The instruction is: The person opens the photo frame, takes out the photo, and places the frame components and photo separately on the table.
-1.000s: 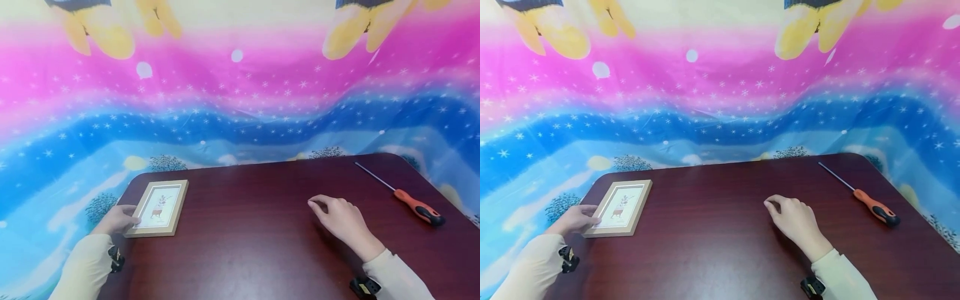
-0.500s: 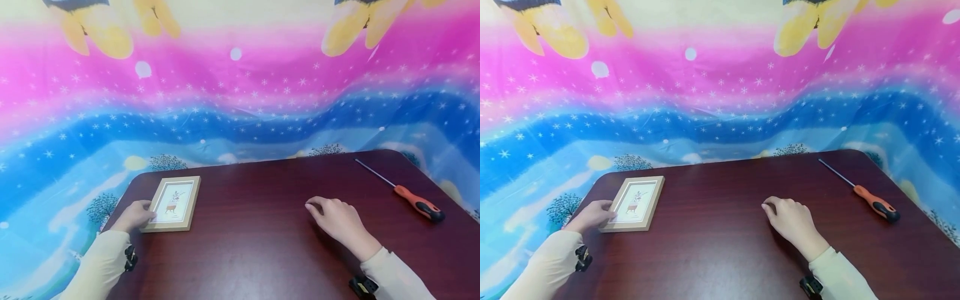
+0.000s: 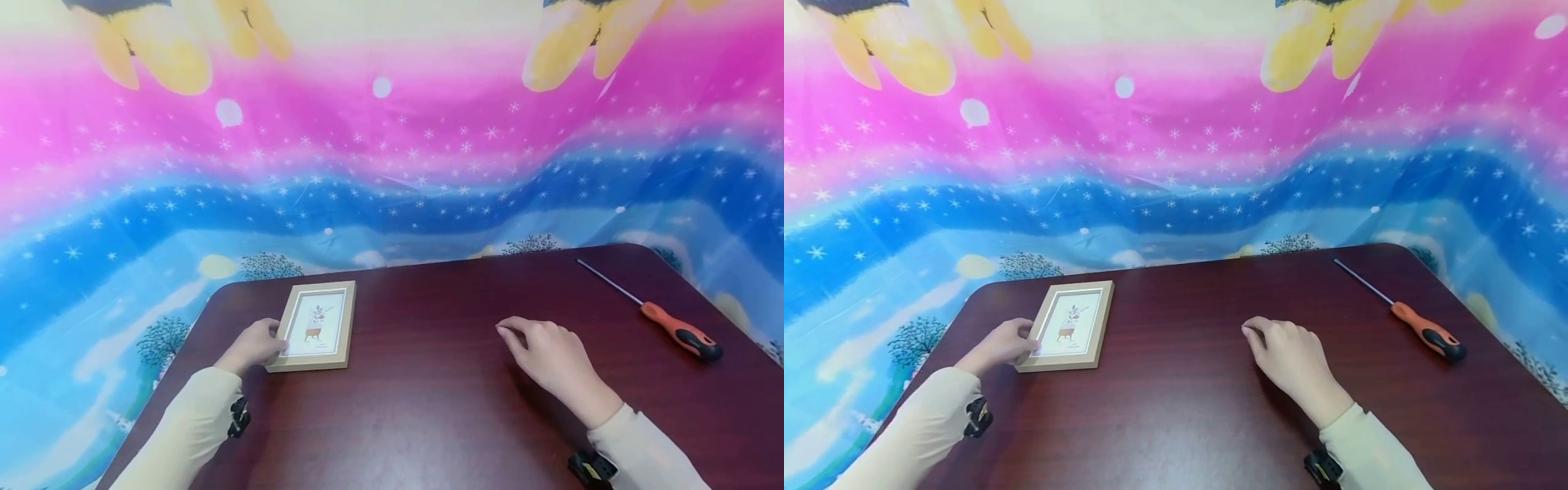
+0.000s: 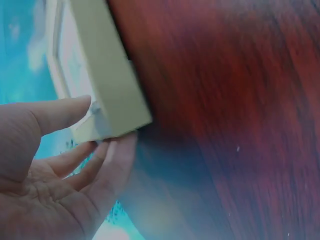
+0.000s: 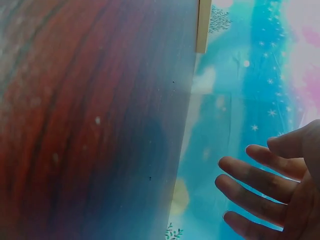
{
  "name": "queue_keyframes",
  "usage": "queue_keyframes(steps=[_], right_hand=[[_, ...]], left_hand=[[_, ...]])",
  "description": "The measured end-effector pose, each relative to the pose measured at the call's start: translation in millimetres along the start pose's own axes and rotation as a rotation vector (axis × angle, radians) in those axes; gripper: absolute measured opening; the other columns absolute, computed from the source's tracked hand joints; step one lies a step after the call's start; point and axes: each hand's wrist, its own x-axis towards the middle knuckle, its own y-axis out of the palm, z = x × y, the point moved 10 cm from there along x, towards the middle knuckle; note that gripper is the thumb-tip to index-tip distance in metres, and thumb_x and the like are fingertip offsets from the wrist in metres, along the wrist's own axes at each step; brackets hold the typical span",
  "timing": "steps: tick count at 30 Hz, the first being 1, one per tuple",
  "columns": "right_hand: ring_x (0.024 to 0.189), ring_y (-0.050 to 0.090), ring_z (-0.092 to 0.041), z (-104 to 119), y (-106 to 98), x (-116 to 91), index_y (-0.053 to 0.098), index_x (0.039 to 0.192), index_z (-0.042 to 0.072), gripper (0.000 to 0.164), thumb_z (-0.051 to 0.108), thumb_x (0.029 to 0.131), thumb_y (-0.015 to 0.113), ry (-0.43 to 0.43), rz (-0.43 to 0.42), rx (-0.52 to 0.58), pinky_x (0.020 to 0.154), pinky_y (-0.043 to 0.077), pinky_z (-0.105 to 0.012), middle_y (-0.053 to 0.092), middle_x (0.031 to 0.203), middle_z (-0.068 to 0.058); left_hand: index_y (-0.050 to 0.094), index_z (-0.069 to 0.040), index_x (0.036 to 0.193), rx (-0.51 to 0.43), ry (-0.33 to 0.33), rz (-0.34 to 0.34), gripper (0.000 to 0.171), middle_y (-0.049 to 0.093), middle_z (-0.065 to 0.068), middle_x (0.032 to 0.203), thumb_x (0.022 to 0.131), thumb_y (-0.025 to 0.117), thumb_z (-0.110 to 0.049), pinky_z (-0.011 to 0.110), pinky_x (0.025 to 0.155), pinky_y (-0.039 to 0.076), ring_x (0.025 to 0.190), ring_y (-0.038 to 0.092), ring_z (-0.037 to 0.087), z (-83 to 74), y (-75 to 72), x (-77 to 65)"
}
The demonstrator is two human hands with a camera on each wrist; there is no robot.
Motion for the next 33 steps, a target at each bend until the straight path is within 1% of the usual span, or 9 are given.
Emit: queue_keyframes(steps=[4, 8, 14, 16, 20, 25, 28, 31, 33], right_hand=[[0.035, 0.026, -0.009, 2, 0, -1, 0.073, 0.102, 0.016, 0.022, 0.028, 0.087, 0.062, -0.013, -0.008, -0.009, 0.034, 0.021, -0.025, 0.042, 0.040, 0.007], [0.035, 0.026, -0.009, 0, 3, 0, 0.073, 0.102, 0.016, 0.022, 0.027, 0.087, 0.062, -0.012, 0.011, -0.021, 0.034, 0.020, -0.025, 0.043, 0.040, 0.007], [0.035, 0.027, -0.010, -2, 8, -1, 0.073, 0.103, 0.017, 0.023, 0.028, 0.087, 0.061, 0.001, 0.039, -0.026, 0.034, 0.020, -0.025, 0.043, 0.040, 0.007], [0.035, 0.027, -0.010, -2, 9, 0, 0.072, 0.104, 0.017, 0.023, 0.028, 0.087, 0.061, 0.002, 0.040, -0.026, 0.034, 0.020, -0.025, 0.043, 0.040, 0.007], [0.035, 0.028, -0.009, 0, 6, 0, 0.073, 0.102, 0.018, 0.022, 0.028, 0.087, 0.062, -0.012, 0.014, -0.026, 0.034, 0.020, -0.025, 0.043, 0.040, 0.008], [0.035, 0.029, -0.009, 4, 3, -1, 0.073, 0.102, 0.017, 0.022, 0.028, 0.087, 0.062, -0.028, -0.009, -0.020, 0.034, 0.022, -0.025, 0.045, 0.041, 0.008], [0.037, 0.031, -0.008, 6, 1, -1, 0.074, 0.102, 0.016, 0.022, 0.027, 0.087, 0.062, -0.037, -0.025, -0.032, 0.034, 0.024, -0.026, 0.048, 0.043, 0.007], [0.038, 0.034, -0.006, 8, -3, -2, 0.074, 0.100, 0.017, 0.021, 0.027, 0.086, 0.063, -0.058, -0.062, -0.053, 0.034, 0.026, -0.025, 0.052, 0.046, 0.007], [0.039, 0.035, -0.006, 9, -5, -2, 0.074, 0.100, 0.017, 0.021, 0.027, 0.086, 0.063, -0.070, -0.081, -0.061, 0.034, 0.026, -0.025, 0.055, 0.047, 0.006]], left_hand=[[0.038, 0.016, 0.133, -0.009, 0.005, -0.019, 0.059, 0.060, 0.035, 0.114, 0.084, 0.059, -0.011, 0.034, 0.060, 0.055, 0.080, 0.061, 0.025, -10.2, 7.7, 1.1], [0.038, 0.014, 0.133, -0.058, 0.019, -0.033, 0.059, 0.060, 0.034, 0.115, 0.086, 0.059, -0.013, 0.037, 0.063, 0.058, 0.083, 0.063, 0.027, -21.3, 16.5, 2.9], [0.041, 0.013, 0.132, -0.108, 0.024, -0.073, 0.057, 0.059, 0.034, 0.118, 0.086, 0.061, -0.013, 0.048, 0.083, 0.054, 0.095, 0.062, 0.032, -36.6, 25.6, 5.9], [0.041, 0.012, 0.132, -0.124, 0.022, -0.079, 0.056, 0.058, 0.034, 0.120, 0.086, 0.060, -0.013, 0.050, 0.087, 0.052, 0.099, 0.060, 0.034, -41.8, 28.4, 7.0], [0.042, 0.012, 0.133, -0.141, 0.015, -0.107, 0.056, 0.057, 0.034, 0.123, 0.085, 0.060, -0.012, 0.050, 0.090, 0.050, 0.104, 0.058, 0.036, -51.7, 32.6, 7.4], [0.041, 0.012, 0.134, -0.179, 0.016, -0.133, 0.057, 0.057, 0.033, 0.125, 0.084, 0.059, -0.009, 0.049, 0.090, 0.051, 0.105, 0.058, 0.036, -62.7, 41.2, 6.3], [0.043, 0.011, 0.133, -0.158, 0.031, -0.152, 0.056, 0.057, 0.032, 0.126, 0.084, 0.059, -0.011, 0.050, 0.093, 0.050, 0.108, 0.058, 0.035, -71.2, 46.8, 5.2], [0.044, 0.011, 0.132, -0.117, 0.049, -0.171, 0.056, 0.056, 0.031, 0.127, 0.085, 0.059, -0.014, 0.051, 0.095, 0.049, 0.111, 0.057, 0.036, -81.3, 51.5, 3.6], [0.044, 0.010, 0.133, -0.111, 0.055, -0.175, 0.056, 0.055, 0.031, 0.127, 0.085, 0.059, -0.016, 0.050, 0.096, 0.048, 0.111, 0.056, 0.036, -87.1, 55.4, 3.1]])
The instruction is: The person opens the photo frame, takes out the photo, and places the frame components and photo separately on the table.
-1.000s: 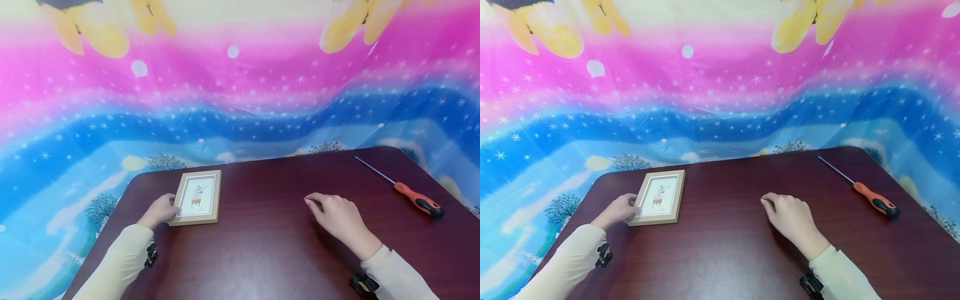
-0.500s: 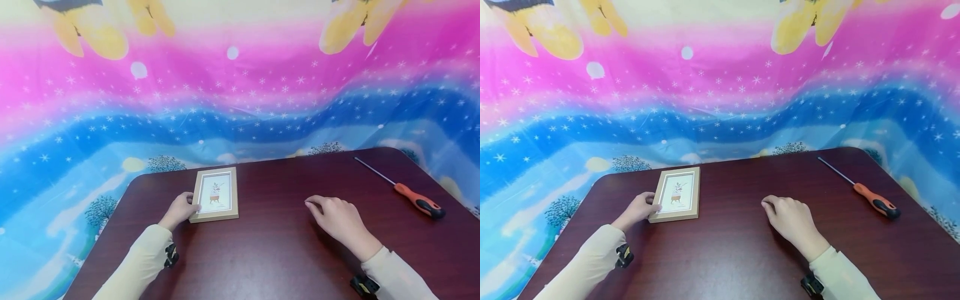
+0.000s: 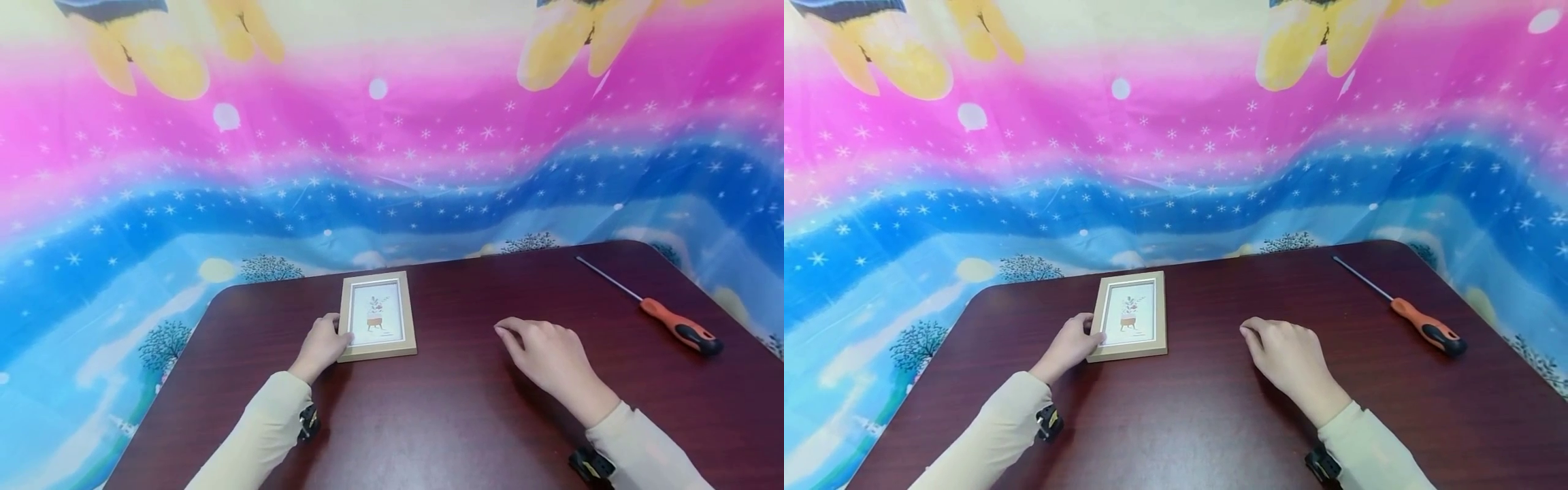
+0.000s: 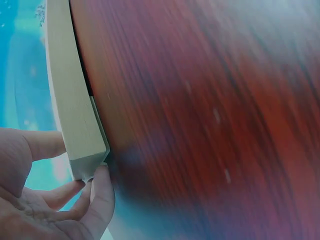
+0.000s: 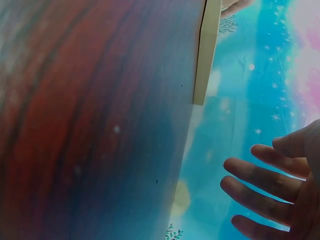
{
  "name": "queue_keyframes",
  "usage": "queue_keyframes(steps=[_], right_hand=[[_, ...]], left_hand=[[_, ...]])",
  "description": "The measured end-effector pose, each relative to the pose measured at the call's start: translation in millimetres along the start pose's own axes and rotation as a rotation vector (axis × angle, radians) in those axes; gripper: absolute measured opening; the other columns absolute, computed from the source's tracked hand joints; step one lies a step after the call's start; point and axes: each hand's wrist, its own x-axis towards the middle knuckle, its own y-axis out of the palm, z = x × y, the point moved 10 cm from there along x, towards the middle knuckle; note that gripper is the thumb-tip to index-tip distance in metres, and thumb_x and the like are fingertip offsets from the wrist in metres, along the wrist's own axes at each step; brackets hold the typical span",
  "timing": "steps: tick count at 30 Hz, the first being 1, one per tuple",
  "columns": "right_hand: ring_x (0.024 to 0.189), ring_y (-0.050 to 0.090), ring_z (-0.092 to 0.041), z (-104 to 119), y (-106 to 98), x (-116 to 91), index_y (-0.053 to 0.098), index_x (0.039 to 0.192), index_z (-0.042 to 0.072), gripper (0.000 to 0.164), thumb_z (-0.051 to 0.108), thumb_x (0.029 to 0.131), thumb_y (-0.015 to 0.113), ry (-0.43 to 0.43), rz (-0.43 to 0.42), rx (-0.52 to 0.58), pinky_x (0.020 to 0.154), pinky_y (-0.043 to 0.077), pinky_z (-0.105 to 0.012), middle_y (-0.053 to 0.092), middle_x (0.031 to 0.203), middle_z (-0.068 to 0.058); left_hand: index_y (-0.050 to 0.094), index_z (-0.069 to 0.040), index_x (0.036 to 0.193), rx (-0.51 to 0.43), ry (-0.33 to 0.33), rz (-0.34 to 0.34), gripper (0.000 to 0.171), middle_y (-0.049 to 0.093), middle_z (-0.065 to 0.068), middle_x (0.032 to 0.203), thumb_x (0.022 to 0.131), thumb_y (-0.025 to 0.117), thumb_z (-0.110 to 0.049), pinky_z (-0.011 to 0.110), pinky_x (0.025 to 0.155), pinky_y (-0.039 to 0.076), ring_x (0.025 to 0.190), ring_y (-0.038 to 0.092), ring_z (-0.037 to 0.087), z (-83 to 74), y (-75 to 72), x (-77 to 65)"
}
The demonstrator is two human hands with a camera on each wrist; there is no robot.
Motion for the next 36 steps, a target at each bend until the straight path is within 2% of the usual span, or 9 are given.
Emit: queue_keyframes(steps=[8, 14, 23, 29, 36], right_hand=[[0.037, 0.031, -0.007, -1, -2, -1, 0.074, 0.100, 0.017, 0.021, 0.027, 0.086, 0.063, 0.004, 0.006, -0.020, 0.033, 0.023, -0.025, 0.049, 0.043, 0.007], [0.035, 0.028, -0.008, -2, -7, 0, 0.074, 0.100, 0.017, 0.020, 0.026, 0.086, 0.063, 0.001, -0.012, -0.044, 0.032, 0.019, -0.025, 0.046, 0.041, 0.007], [0.037, 0.032, -0.007, -1, -11, 0, 0.074, 0.099, 0.017, 0.019, 0.026, 0.085, 0.064, 0.006, -0.028, -0.056, 0.032, 0.023, -0.026, 0.052, 0.044, 0.005], [0.041, 0.040, -0.007, 0, -11, -1, 0.074, 0.098, 0.017, 0.019, 0.026, 0.085, 0.064, 0.008, -0.023, -0.055, 0.033, 0.028, -0.026, 0.065, 0.054, 0.001], [0.041, 0.041, -0.007, 2, -11, -1, 0.074, 0.098, 0.017, 0.020, 0.028, 0.086, 0.063, 0.002, -0.015, -0.046, 0.034, 0.029, -0.026, 0.067, 0.057, 0.001]], left_hand=[[0.044, 0.009, 0.133, -0.055, 0.014, 0.001, 0.055, 0.053, 0.029, 0.126, 0.086, 0.060, -0.015, 0.049, 0.096, 0.049, 0.110, 0.055, 0.034, -17.7, 17.4, -3.1], [0.044, 0.007, 0.132, -0.063, 0.039, 0.002, 0.055, 0.052, 0.027, 0.126, 0.087, 0.060, -0.018, 0.048, 0.096, 0.049, 0.110, 0.055, 0.033, -31.5, 29.5, -4.2], [0.045, 0.007, 0.132, -0.047, 0.059, 0.001, 0.055, 0.053, 0.026, 0.124, 0.086, 0.060, -0.020, 0.049, 0.096, 0.048, 0.109, 0.055, 0.034, -49.5, 39.0, -10.0], [0.045, 0.007, 0.132, -0.041, 0.074, 0.002, 0.055, 0.053, 0.027, 0.123, 0.086, 0.061, -0.020, 0.050, 0.096, 0.048, 0.109, 0.055, 0.035, -58.9, 45.9, -11.2], [0.045, 0.010, 0.133, 0.022, 0.072, 0.003, 0.063, 0.050, 0.030, 0.129, 0.085, 0.062, -0.027, 0.051, 0.098, 0.046, 0.113, 0.052, 0.040, -61.3, 47.3, -13.4]])
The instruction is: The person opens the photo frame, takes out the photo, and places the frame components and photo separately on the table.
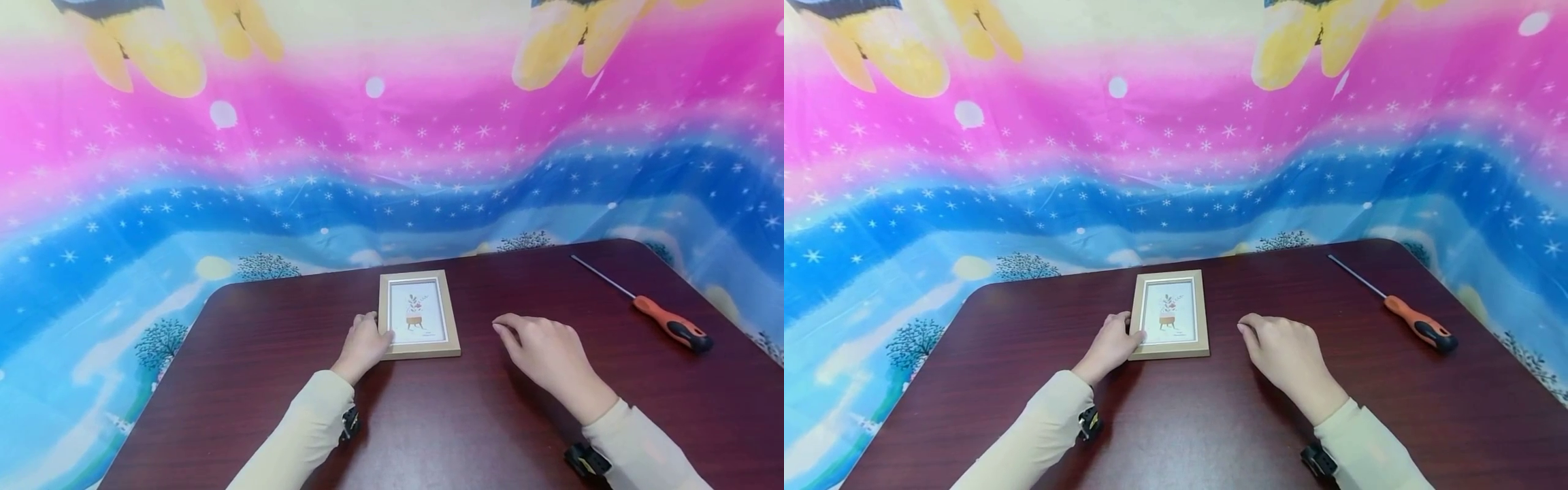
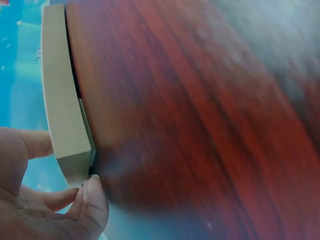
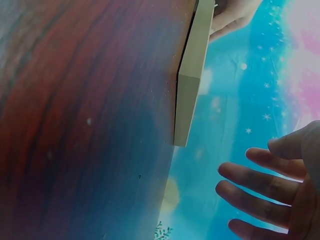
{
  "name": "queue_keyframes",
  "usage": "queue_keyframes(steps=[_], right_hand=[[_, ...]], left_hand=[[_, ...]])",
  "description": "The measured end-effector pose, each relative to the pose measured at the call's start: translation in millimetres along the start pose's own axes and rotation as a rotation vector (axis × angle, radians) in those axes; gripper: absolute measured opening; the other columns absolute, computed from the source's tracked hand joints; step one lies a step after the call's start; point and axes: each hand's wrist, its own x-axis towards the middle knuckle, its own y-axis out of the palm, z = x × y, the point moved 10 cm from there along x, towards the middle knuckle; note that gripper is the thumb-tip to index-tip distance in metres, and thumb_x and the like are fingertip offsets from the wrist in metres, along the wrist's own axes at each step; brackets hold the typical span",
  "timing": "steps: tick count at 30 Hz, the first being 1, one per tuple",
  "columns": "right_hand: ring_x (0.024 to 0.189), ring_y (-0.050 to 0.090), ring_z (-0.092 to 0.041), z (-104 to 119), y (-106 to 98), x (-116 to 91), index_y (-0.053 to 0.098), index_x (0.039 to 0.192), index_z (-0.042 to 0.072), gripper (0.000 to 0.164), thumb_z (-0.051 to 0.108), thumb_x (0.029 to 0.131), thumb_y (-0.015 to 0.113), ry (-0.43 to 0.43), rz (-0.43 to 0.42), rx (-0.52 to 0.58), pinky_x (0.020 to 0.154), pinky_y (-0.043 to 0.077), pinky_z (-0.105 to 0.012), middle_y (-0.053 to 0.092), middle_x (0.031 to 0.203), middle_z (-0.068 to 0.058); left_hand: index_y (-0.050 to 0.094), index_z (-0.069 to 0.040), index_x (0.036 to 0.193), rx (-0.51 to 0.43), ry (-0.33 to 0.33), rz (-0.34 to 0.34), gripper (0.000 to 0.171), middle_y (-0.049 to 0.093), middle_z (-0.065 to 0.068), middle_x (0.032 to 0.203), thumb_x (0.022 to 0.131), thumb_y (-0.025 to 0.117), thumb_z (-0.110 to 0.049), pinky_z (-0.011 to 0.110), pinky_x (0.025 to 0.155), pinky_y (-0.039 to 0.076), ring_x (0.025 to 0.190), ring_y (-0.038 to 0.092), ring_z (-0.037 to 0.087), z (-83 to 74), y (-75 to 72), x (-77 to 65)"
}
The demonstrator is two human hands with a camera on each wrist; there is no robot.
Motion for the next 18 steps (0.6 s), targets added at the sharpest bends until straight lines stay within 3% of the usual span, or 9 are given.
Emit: queue_keyframes(steps=[7, 13, 18], right_hand=[[0.045, 0.050, -0.010, 0.9, 0.0, 0.6, 0.074, 0.098, 0.016, 0.020, 0.027, 0.085, 0.063, 0.000, 0.006, 0.000, 0.034, 0.033, -0.027, 0.075, 0.070, -0.004], [0.049, 0.056, -0.013, 1.7, 0.3, 0.2, 0.074, 0.098, 0.016, 0.020, 0.026, 0.086, 0.063, 0.000, 0.013, 0.004, 0.035, 0.036, -0.028, 0.077, 0.076, -0.005], [0.048, 0.056, -0.012, 2.4, 1.4, -0.4, 0.074, 0.099, 0.016, 0.020, 0.026, 0.085, 0.064, 0.002, 0.023, 0.010, 0.035, 0.035, -0.028, 0.077, 0.073, -0.005]], left_hand=[[0.052, 0.011, 0.127, 0.099, 0.027, 0.000, 0.059, 0.048, 0.031, 0.130, 0.087, 0.059, -0.032, 0.051, 0.096, 0.048, 0.117, 0.049, 0.040, -1.8, 0.5, -2.8], [0.053, 0.014, 0.123, 0.093, 0.002, -0.039, 0.050, 0.047, 0.034, 0.129, 0.090, 0.055, -0.024, 0.054, 0.090, 0.051, 0.110, 0.052, 0.042, -2.3, -2.5, -5.1], [0.049, 0.016, 0.119, 0.101, -0.040, -0.058, 0.043, 0.049, 0.032, 0.117, 0.092, 0.051, -0.017, 0.053, 0.080, 0.053, 0.100, 0.052, 0.040, -3.1, -3.6, -4.6]])
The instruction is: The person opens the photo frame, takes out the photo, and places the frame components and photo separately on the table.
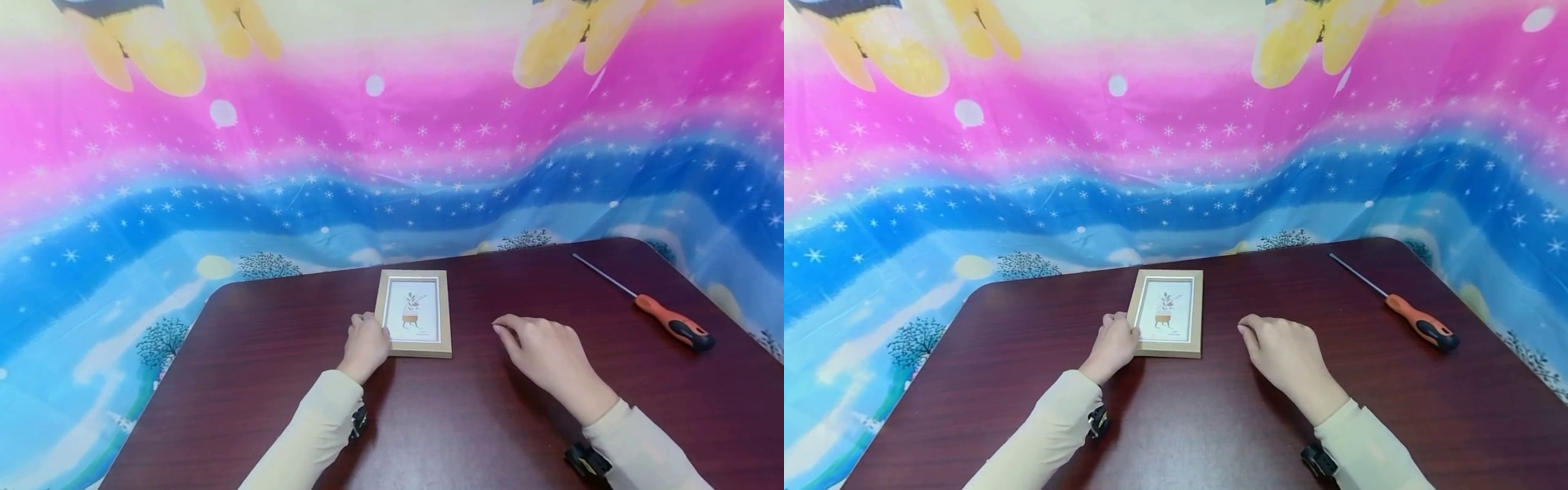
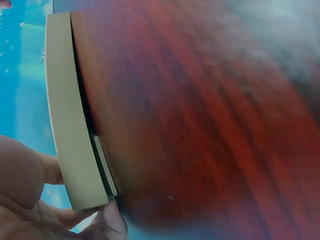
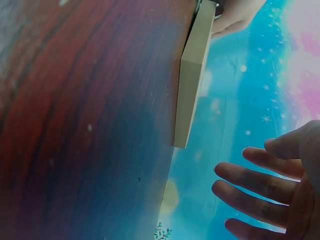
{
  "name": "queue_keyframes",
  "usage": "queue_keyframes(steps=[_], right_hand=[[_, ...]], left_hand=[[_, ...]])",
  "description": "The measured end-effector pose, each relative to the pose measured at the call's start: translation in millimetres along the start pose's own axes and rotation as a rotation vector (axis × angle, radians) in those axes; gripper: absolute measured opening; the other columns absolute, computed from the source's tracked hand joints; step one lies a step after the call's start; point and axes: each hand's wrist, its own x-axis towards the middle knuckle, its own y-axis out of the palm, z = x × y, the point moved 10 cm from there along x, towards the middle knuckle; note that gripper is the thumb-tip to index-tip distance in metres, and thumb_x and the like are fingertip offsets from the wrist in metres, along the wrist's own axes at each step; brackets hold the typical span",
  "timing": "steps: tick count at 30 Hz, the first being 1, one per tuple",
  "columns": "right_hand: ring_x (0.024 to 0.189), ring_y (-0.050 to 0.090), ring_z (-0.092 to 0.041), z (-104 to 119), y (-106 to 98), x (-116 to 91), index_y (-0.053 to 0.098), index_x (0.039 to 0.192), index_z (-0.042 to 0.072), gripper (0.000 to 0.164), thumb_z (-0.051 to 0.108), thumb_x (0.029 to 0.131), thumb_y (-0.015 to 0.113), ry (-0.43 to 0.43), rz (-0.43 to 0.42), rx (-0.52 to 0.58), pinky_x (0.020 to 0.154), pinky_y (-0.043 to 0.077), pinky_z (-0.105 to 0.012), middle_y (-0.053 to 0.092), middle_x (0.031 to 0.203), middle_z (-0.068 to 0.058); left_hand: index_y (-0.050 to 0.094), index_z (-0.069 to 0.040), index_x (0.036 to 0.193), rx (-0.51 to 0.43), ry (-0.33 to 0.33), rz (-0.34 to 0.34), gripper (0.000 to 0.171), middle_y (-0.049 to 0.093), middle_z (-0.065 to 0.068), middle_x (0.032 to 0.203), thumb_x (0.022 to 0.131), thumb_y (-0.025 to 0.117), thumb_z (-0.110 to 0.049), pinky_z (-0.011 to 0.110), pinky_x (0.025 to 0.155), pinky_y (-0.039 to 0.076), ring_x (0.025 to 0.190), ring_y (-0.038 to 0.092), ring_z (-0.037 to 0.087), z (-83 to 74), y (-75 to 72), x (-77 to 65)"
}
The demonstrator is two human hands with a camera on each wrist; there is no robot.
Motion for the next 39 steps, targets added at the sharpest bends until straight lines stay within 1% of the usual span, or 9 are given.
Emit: queue_keyframes(steps=[2, 7, 10, 16, 20, 26, 29, 33, 39], right_hand=[[0.047, 0.054, -0.012, 0, 0, 0, 0.074, 0.099, 0.016, 0.020, 0.026, 0.085, 0.064, -0.001, 0.000, -0.001, 0.035, 0.035, -0.028, 0.076, 0.072, -0.005], [0.047, 0.054, -0.011, 1, 0, 0, 0.074, 0.098, 0.016, 0.020, 0.026, 0.086, 0.063, -0.004, -0.001, -0.001, 0.035, 0.035, -0.028, 0.076, 0.072, -0.005], [0.048, 0.055, -0.012, 1, 0, -1, 0.074, 0.098, 0.016, 0.019, 0.026, 0.085, 0.064, -0.006, -0.005, -0.005, 0.035, 0.036, -0.028, 0.076, 0.072, -0.005], [0.046, 0.052, -0.010, 2, 2, -1, 0.074, 0.099, 0.016, 0.020, 0.026, 0.085, 0.063, -0.006, 0.000, -0.005, 0.035, 0.034, -0.028, 0.074, 0.068, -0.004], [0.046, 0.053, -0.011, 2, 2, -1, 0.074, 0.099, 0.016, 0.020, 0.027, 0.085, 0.064, -0.011, -0.003, -0.006, 0.034, 0.033, -0.027, 0.074, 0.067, -0.003], [0.050, 0.059, -0.016, 1, -1, -1, 0.074, 0.098, 0.016, 0.020, 0.026, 0.085, 0.064, -0.013, -0.004, -0.007, 0.034, 0.035, -0.028, 0.077, 0.073, -0.005], [0.051, 0.059, -0.016, 1, -1, -1, 0.074, 0.098, 0.016, 0.020, 0.026, 0.085, 0.064, -0.009, 0.004, -0.007, 0.034, 0.035, -0.028, 0.076, 0.072, -0.004], [0.048, 0.057, -0.013, 1, 0, -1, 0.074, 0.098, 0.016, 0.019, 0.026, 0.085, 0.064, -0.008, 0.008, -0.003, 0.034, 0.033, -0.027, 0.075, 0.068, -0.003], [0.052, 0.061, -0.016, 1, 0, -1, 0.074, 0.098, 0.017, 0.019, 0.027, 0.085, 0.063, -0.010, -0.001, -0.001, 0.035, 0.036, -0.028, 0.077, 0.074, -0.004]], left_hand=[[0.049, 0.015, 0.117, 0.014, -0.009, -0.011, 0.040, 0.051, 0.031, 0.111, 0.092, 0.051, -0.016, 0.052, 0.076, 0.054, 0.097, 0.051, 0.039, -1.8, -1.3, 0.4], [0.050, 0.012, 0.111, 0.068, -0.022, -0.038, 0.033, 0.055, 0.029, 0.103, 0.091, 0.050, -0.014, 0.051, 0.072, 0.054, 0.094, 0.050, 0.038, -4.5, -4.7, 2.2], [0.050, 0.011, 0.111, 0.090, -0.023, -0.047, 0.032, 0.057, 0.028, 0.101, 0.092, 0.048, -0.014, 0.051, 0.073, 0.054, 0.095, 0.050, 0.038, -5.1, -6.7, 3.9], [0.049, 0.010, 0.112, 0.089, -0.020, -0.051, 0.031, 0.061, 0.026, 0.098, 0.092, 0.047, -0.013, 0.052, 0.074, 0.053, 0.096, 0.050, 0.038, -4.7, -10.0, 5.3], [0.049, 0.009, 0.116, 0.098, -0.023, -0.053, 0.034, 0.061, 0.024, 0.101, 0.092, 0.047, -0.015, 0.052, 0.075, 0.053, 0.097, 0.049, 0.036, -5.0, -11.5, 6.6], [0.046, 0.007, 0.126, 0.046, -0.009, -0.078, 0.042, 0.061, 0.025, 0.110, 0.091, 0.048, -0.016, 0.053, 0.078, 0.054, 0.096, 0.057, 0.038, -12.2, -19.8, 8.8], [0.043, 0.007, 0.129, 0.019, 0.003, -0.067, 0.044, 0.060, 0.026, 0.112, 0.091, 0.049, -0.015, 0.052, 0.076, 0.055, 0.091, 0.061, 0.038, -16.1, -24.0, 9.5], [0.040, 0.006, 0.132, -0.017, 0.009, -0.055, 0.046, 0.058, 0.026, 0.115, 0.092, 0.048, -0.014, 0.052, 0.074, 0.055, 0.087, 0.063, 0.038, -19.7, -29.8, 10.5], [0.041, 0.006, 0.132, -0.091, 0.031, -0.071, 0.047, 0.058, 0.027, 0.119, 0.091, 0.050, -0.014, 0.053, 0.082, 0.053, 0.096, 0.061, 0.038, -27.1, -41.6, 13.1]])
